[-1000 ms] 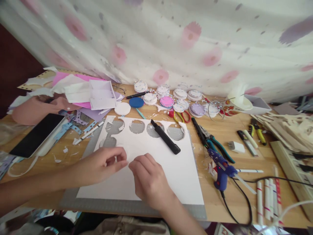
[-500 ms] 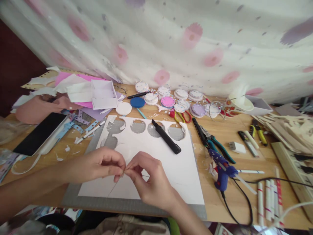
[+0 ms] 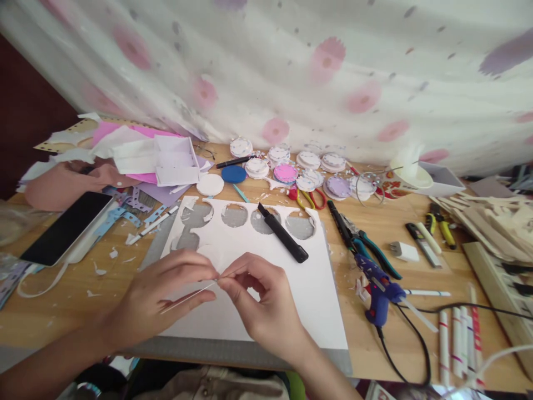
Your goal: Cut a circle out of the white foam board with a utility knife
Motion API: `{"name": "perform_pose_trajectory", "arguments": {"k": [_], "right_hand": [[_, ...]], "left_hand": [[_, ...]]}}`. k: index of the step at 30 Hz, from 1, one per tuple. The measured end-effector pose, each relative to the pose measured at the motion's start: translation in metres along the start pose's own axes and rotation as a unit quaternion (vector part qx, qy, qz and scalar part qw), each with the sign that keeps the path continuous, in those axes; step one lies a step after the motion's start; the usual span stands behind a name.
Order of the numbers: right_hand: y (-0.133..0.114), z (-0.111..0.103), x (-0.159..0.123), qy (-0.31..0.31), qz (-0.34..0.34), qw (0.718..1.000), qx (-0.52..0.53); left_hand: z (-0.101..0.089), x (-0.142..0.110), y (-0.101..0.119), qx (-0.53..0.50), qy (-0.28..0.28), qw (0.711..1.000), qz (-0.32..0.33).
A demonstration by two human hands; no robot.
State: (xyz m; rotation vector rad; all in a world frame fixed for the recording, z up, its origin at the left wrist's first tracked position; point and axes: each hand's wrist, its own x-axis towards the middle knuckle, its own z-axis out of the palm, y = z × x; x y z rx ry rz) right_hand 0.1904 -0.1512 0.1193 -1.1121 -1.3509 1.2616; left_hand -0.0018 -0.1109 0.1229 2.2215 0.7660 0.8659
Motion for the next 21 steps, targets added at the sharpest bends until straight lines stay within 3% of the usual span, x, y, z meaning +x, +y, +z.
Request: {"name": "perform_pose_trajectory", "arguments": {"k": [2, 5, 8, 10, 12, 14, 15, 16, 17, 20, 21], "right_hand": [[0.001, 0.004, -0.001, 0.001, -0.001, 1.0, 0.005], [0.003, 0.011, -0.002, 0.008, -0.027, 1.0, 0.001], [0.006, 0.012, -0.003, 0.022, -0.098, 0.993, -0.058], [0.009, 0.009, -0.003, 0.028, -0.19, 0.969, -0.156], [0.014, 0.003, -0.004, 0.002, -0.291, 0.916, -0.277], [0.018, -0.003, -0.004, -0.048, -0.348, 0.863, -0.364], [0.019, -0.005, -0.004, -0.069, -0.352, 0.851, -0.384], [0.02, -0.007, -0.004, -0.077, -0.34, 0.853, -0.387], [0.02, -0.007, -0.004, -0.072, -0.32, 0.867, -0.376], [0.018, -0.003, -0.001, -0.016, -0.237, 0.918, -0.317], [0.017, -0.001, 0.0, 0.0, -0.211, 0.93, -0.301]], "left_hand": [[0.004, -0.005, 0.003, 0.022, 0.043, 0.999, 0.014], [0.008, -0.007, 0.006, -0.028, 0.071, 0.997, -0.009], [0.008, -0.005, 0.007, -0.168, 0.058, 0.976, -0.129], [0.009, -0.002, 0.004, -0.317, 0.019, 0.907, -0.276], [0.009, 0.001, -0.003, -0.467, -0.045, 0.785, -0.404], [0.008, 0.004, -0.011, -0.551, -0.121, 0.677, -0.472], [0.008, 0.005, -0.013, -0.556, -0.155, 0.656, -0.485], [0.006, 0.005, -0.015, -0.536, -0.181, 0.665, -0.487], [0.005, 0.006, -0.016, -0.49, -0.194, 0.703, -0.478], [0.001, 0.004, -0.011, -0.229, -0.132, 0.887, -0.378], [0.001, 0.003, -0.008, -0.13, -0.1, 0.933, -0.322]]}}
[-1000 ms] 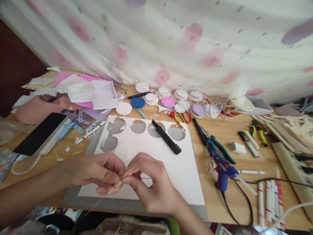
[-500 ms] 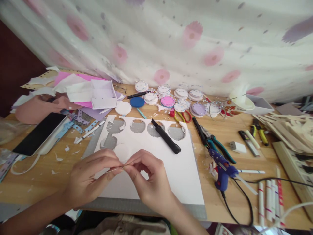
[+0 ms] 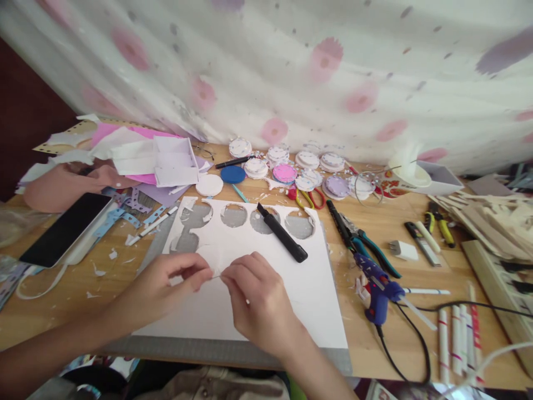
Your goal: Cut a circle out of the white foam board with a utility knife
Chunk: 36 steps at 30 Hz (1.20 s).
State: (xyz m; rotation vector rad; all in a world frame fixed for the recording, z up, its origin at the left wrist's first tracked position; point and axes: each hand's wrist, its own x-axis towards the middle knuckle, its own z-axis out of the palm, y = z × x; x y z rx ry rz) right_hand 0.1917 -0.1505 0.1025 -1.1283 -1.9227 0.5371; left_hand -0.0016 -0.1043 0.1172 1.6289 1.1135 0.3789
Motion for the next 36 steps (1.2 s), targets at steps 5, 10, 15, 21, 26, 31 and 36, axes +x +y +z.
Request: {"name": "perform_pose_trajectory", "arguments": {"k": [5, 10, 15, 21, 26, 31, 36], "right_hand": [[-0.005, 0.006, 0.005, -0.005, 0.091, 0.995, 0.045], [-0.003, 0.006, 0.003, -0.035, 0.126, 0.988, 0.082], [-0.011, -0.004, 0.007, -0.089, 0.2, 0.936, 0.276], [-0.014, -0.011, 0.013, -0.043, 0.227, 0.867, 0.441], [-0.004, -0.008, 0.01, 0.004, 0.293, 0.845, 0.446], [-0.016, -0.004, 0.013, 0.019, 0.26, 0.869, 0.42], [-0.032, -0.007, 0.011, 0.069, 0.117, 0.936, 0.323]], "left_hand": [[0.009, -0.008, -0.004, 0.269, 0.088, 0.923, 0.261], [0.005, 0.001, -0.006, 0.25, 0.062, 0.934, 0.247], [-0.013, 0.014, 0.003, -0.099, -0.238, 0.966, -0.026], [-0.014, 0.012, 0.011, -0.284, -0.297, 0.911, -0.045], [-0.013, -0.009, 0.019, 0.042, -0.018, 0.978, 0.204], [-0.008, -0.022, 0.021, 0.211, 0.132, 0.902, 0.353], [-0.01, -0.028, 0.037, -0.013, 0.086, 0.981, 0.172]]}}
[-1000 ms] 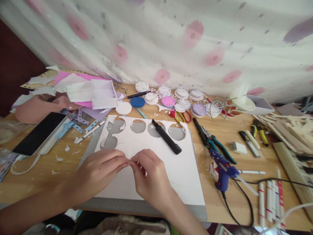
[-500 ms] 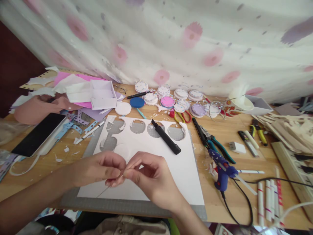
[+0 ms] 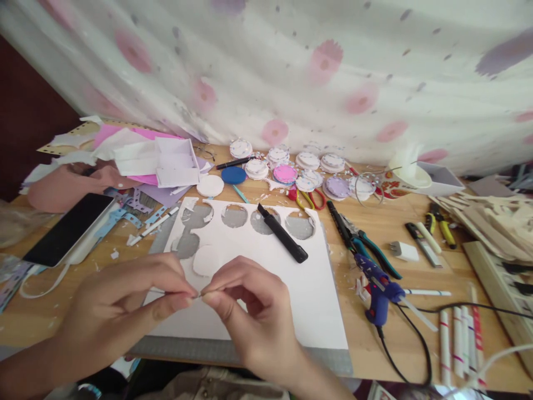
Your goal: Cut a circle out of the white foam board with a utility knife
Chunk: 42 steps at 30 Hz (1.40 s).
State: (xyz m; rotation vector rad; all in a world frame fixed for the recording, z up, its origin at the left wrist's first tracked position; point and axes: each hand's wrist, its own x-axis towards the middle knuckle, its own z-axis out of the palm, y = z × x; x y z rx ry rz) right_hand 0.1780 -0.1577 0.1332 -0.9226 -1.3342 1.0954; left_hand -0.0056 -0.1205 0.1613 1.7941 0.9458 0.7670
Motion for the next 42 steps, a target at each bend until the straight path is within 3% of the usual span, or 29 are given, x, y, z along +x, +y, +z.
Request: {"name": "perform_pose_trajectory", "arguments": {"k": [1, 3, 5, 6, 8, 10, 12, 15, 17, 22, 25, 27, 29, 31, 32, 34, 36, 37, 39, 40, 42], "right_hand": [[-0.001, -0.002, -0.001, -0.015, -0.069, 0.997, -0.043], [0.0, -0.01, -0.002, -0.073, -0.191, 0.97, -0.132], [0.004, -0.02, 0.001, -0.143, -0.23, 0.946, -0.18], [0.006, -0.025, 0.005, -0.175, -0.211, 0.944, -0.183], [0.009, -0.033, 0.016, -0.231, -0.136, 0.949, -0.166], [0.011, -0.039, 0.028, -0.294, -0.06, 0.942, -0.151], [0.011, -0.041, 0.039, -0.35, -0.01, 0.924, -0.155], [0.01, -0.04, 0.05, -0.397, 0.013, 0.894, -0.206], [0.008, -0.039, 0.054, -0.412, 0.008, 0.875, -0.252], [0.007, -0.034, 0.054, -0.412, -0.024, 0.817, -0.403], [0.008, -0.029, 0.051, -0.395, -0.08, 0.77, -0.495], [0.009, -0.025, 0.048, -0.365, -0.141, 0.742, -0.544], [0.01, -0.022, 0.046, -0.314, -0.213, 0.722, -0.578], [0.012, -0.021, 0.044, -0.241, -0.288, 0.712, -0.593], [0.015, -0.021, 0.043, -0.205, -0.328, 0.706, -0.593], [0.022, -0.024, 0.04, -0.145, -0.409, 0.69, -0.58], [0.03, -0.028, 0.035, -0.117, -0.459, 0.674, -0.566], [0.034, -0.031, 0.032, -0.118, -0.462, 0.676, -0.562], [0.037, -0.037, 0.026, -0.126, -0.42, 0.714, -0.546], [0.037, -0.04, 0.023, -0.128, -0.375, 0.753, -0.525], [0.034, -0.045, 0.02, -0.128, -0.228, 0.857, -0.444]], "left_hand": [[-0.001, 0.002, 0.001, -0.077, -0.034, 0.993, -0.08], [-0.002, 0.005, -0.002, -0.219, -0.127, 0.944, -0.213], [-0.003, 0.01, -0.01, -0.282, -0.188, 0.902, -0.268], [-0.004, 0.012, -0.014, -0.273, -0.193, 0.904, -0.266], [-0.006, 0.015, -0.022, -0.179, -0.166, 0.944, -0.22], [-0.009, 0.017, -0.025, -0.041, -0.142, 0.981, -0.124], [-0.012, 0.018, -0.025, 0.092, -0.148, 0.985, 0.006], [-0.014, 0.02, -0.024, 0.254, -0.16, 0.934, 0.193], [-0.015, 0.022, -0.024, 0.331, -0.148, 0.892, 0.271], [-0.013, 0.026, -0.026, 0.436, -0.139, 0.823, 0.335], [-0.008, 0.024, -0.029, 0.453, -0.118, 0.815, 0.342], [-0.004, 0.022, -0.032, 0.429, -0.083, 0.842, 0.317], [0.0, 0.021, -0.037, 0.347, -0.033, 0.904, 0.248], [0.003, 0.022, -0.041, 0.205, 0.0, 0.972, 0.114], [0.005, 0.023, -0.042, 0.117, -0.001, 0.993, 0.028], [0.006, 0.024, -0.045, -0.066, -0.036, 0.987, -0.142], [0.006, 0.025, -0.047, -0.2, -0.074, 0.945, -0.248], [0.006, 0.025, -0.048, -0.228, -0.082, 0.933, -0.267], [0.002, 0.023, -0.048, -0.194, -0.075, 0.947, -0.244], [0.0, 0.022, -0.049, -0.139, -0.061, 0.967, -0.205], [-0.006, 0.02, -0.049, 0.006, -0.013, 0.998, -0.065]]}}
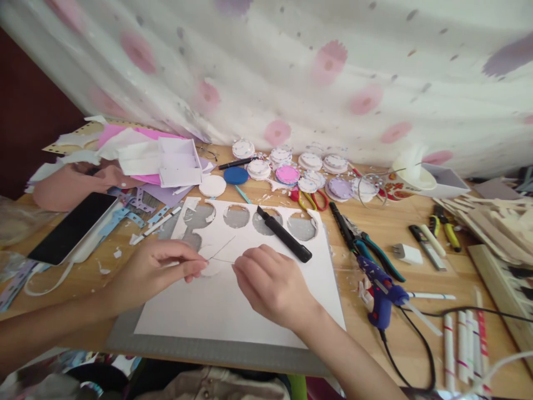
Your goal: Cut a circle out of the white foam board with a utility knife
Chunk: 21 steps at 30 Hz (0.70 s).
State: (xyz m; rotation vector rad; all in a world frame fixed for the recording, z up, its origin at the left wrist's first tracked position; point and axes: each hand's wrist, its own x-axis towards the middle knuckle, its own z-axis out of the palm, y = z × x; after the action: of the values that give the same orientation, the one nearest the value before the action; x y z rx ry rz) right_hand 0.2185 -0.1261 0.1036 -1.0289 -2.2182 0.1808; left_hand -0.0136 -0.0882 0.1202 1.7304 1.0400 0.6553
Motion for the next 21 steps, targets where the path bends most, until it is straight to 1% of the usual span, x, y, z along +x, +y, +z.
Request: {"name": "perform_pose_trajectory", "arguments": {"k": [1, 2, 3, 4, 5, 6, 7, 8, 9, 12, 15, 17, 18, 19, 20, 21], "right_hand": [[0.0, -0.004, 0.0, -0.03, 0.088, 0.992, 0.089], [-0.001, -0.007, 0.002, -0.073, 0.174, 0.964, 0.186], [-0.001, -0.01, 0.004, -0.124, 0.246, 0.92, 0.28], [-0.001, -0.012, 0.008, -0.174, 0.298, 0.866, 0.363], [0.0, -0.013, 0.011, -0.217, 0.329, 0.811, 0.431], [0.0, -0.012, 0.015, -0.251, 0.345, 0.765, 0.482], [0.001, -0.012, 0.018, -0.277, 0.352, 0.731, 0.514], [0.002, -0.01, 0.02, -0.293, 0.355, 0.71, 0.533], [0.003, -0.009, 0.022, -0.301, 0.358, 0.699, 0.541], [0.005, -0.005, 0.022, -0.313, 0.36, 0.685, 0.551], [0.006, -0.002, 0.018, -0.332, 0.351, 0.673, 0.56], [0.006, -0.001, 0.017, -0.35, 0.341, 0.679, 0.547], [0.005, -0.001, 0.017, -0.357, 0.336, 0.691, 0.531], [0.003, -0.001, 0.017, -0.355, 0.33, 0.714, 0.506], [0.0, -0.001, 0.017, -0.343, 0.318, 0.749, 0.469], [-0.004, -0.002, 0.018, -0.323, 0.293, 0.797, 0.418]], "left_hand": [[-0.002, -0.001, 0.0, 0.074, 0.029, 0.993, 0.088], [-0.004, -0.001, -0.001, 0.142, 0.052, 0.972, 0.177], [-0.005, -0.001, -0.002, 0.2, 0.064, 0.943, 0.259], [-0.005, -0.001, -0.002, 0.246, 0.068, 0.91, 0.326], [-0.005, -0.001, -0.003, 0.283, 0.066, 0.879, 0.378], [-0.004, -0.001, -0.003, 0.311, 0.061, 0.854, 0.413], [-0.003, -0.001, -0.002, 0.33, 0.057, 0.836, 0.435], [-0.002, -0.002, -0.002, 0.342, 0.054, 0.824, 0.448], [-0.001, -0.002, 0.0, 0.351, 0.05, 0.817, 0.454], [-0.004, -0.005, 0.004, 0.378, 0.022, 0.803, 0.461], [-0.009, -0.009, 0.008, 0.408, -0.016, 0.774, 0.484], [-0.01, -0.012, 0.009, 0.417, -0.022, 0.762, 0.495], [-0.01, -0.013, 0.009, 0.416, -0.02, 0.766, 0.49], [-0.009, -0.015, 0.01, 0.409, -0.02, 0.779, 0.475], [-0.008, -0.016, 0.01, 0.392, -0.024, 0.804, 0.446], [-0.007, -0.016, 0.01, 0.362, -0.033, 0.842, 0.399]]}}
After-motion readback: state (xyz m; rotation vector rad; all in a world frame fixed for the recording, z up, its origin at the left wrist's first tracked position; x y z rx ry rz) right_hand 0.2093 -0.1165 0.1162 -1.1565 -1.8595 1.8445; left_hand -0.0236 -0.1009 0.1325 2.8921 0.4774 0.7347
